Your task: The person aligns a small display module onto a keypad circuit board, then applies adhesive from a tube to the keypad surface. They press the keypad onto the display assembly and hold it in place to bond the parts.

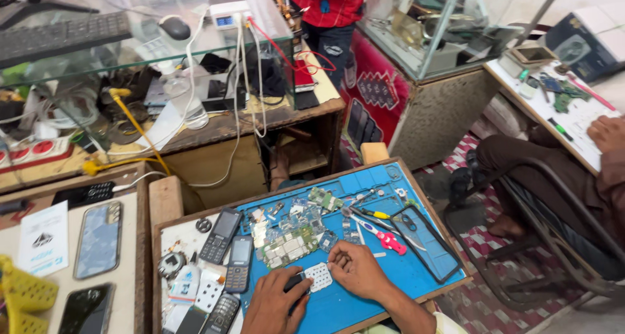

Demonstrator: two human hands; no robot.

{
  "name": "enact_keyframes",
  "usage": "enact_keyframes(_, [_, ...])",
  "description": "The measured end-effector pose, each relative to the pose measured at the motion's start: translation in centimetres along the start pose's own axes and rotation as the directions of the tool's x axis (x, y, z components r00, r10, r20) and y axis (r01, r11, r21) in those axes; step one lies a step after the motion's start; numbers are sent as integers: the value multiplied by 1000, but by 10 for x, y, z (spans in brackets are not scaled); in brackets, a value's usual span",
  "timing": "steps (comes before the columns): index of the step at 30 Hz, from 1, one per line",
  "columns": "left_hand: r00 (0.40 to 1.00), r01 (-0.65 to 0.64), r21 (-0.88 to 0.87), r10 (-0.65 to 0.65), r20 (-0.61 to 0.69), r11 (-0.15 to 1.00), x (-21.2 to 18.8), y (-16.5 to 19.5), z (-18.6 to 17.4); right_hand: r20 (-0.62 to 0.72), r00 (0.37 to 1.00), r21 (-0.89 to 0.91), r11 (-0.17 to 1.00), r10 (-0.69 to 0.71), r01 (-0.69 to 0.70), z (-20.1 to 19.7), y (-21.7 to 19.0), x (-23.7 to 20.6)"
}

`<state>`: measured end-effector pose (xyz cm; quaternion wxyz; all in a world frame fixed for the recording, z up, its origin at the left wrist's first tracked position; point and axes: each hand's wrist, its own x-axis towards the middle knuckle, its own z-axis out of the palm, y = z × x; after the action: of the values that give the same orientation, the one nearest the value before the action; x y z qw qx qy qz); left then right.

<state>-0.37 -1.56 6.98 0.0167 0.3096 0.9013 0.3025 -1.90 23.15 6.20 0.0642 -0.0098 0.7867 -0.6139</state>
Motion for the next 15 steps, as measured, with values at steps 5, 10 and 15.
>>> enact_keyframes(5, [1000,-15,23,15,16,1000,4,-14,13,27,999,2,1000,-31,31,-3,1,0])
enact_keyframes(10, [999,-50,43,50,-9,998,5,-24,25,25,998,25,998,-50,49,-5,1,-1])
enact_keyframes(15, [997,-10,117,2,71,993,9,-33,36,27,997,40,997,-73,71,-7,0,-4])
